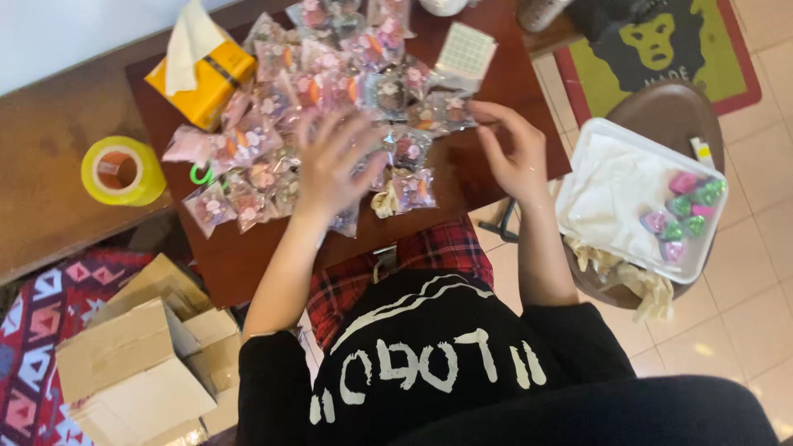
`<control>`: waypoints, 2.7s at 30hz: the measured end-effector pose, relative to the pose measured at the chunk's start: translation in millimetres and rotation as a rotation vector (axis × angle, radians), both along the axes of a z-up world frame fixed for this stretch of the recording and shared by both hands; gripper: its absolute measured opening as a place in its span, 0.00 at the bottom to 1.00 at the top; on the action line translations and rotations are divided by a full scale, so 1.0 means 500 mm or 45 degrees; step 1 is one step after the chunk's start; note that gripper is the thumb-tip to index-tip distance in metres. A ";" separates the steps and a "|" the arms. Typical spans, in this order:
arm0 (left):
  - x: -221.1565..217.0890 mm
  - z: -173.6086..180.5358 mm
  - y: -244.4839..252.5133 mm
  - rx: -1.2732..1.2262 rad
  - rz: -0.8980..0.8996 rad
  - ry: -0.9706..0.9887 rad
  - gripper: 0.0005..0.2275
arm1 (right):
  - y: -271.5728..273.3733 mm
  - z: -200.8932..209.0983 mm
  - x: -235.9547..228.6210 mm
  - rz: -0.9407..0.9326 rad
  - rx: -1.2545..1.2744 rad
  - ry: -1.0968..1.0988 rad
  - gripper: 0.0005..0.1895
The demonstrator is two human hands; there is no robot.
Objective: The person organizes and packs heart-shaped items and small wrapped packages by hand into a larger plastic bag.
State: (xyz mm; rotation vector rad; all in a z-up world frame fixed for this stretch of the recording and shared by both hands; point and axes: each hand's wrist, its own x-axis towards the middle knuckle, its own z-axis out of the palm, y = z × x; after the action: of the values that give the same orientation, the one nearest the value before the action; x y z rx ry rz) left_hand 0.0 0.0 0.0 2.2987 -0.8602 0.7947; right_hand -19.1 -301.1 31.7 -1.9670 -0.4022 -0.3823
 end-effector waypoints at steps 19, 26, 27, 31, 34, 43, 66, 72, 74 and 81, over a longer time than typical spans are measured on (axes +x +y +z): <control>-0.096 -0.005 -0.194 0.461 -0.262 0.390 0.19 | -0.277 -0.068 -0.231 -0.662 -0.066 0.138 0.13; -0.093 0.016 -0.456 0.202 -0.703 0.298 0.16 | -0.365 -0.104 -0.321 -0.890 -0.324 0.180 0.26; -0.096 0.012 -0.500 0.184 -0.763 0.295 0.16 | -0.383 -0.113 -0.334 -0.953 -0.292 0.138 0.35; -0.092 -0.078 -0.676 0.191 -0.896 0.387 0.20 | -0.453 -0.137 -0.389 -1.299 -0.536 0.264 0.53; -0.097 -0.148 -0.790 0.364 -0.879 0.467 0.24 | -0.514 -0.176 -0.422 -1.332 -0.545 0.413 0.54; -0.091 -0.216 -1.007 0.474 -0.951 0.570 0.33 | -0.598 -0.233 -0.377 -1.349 -0.372 0.649 0.43; -0.056 -0.176 -0.924 0.166 -1.077 0.726 0.17 | -0.524 -0.143 -0.320 -1.185 -0.633 0.421 0.19; -0.009 -0.071 -0.675 0.125 -0.808 0.633 0.23 | -0.402 -0.092 -0.216 -0.855 -0.353 0.527 0.22; 0.005 -0.040 -0.575 0.138 -0.643 0.659 0.23 | -0.326 -0.061 -0.154 -0.678 -0.410 0.404 0.21; -0.047 -0.021 -0.317 0.469 0.022 0.814 0.23 | -0.114 -0.067 -0.040 -0.097 -0.664 0.106 0.21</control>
State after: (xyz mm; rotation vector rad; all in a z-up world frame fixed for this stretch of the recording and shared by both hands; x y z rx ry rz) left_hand -23.3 -158.7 -10.7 2.6349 -0.7210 -0.1310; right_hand -39.0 -358.3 -1.6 -2.5029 -0.4018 -0.2566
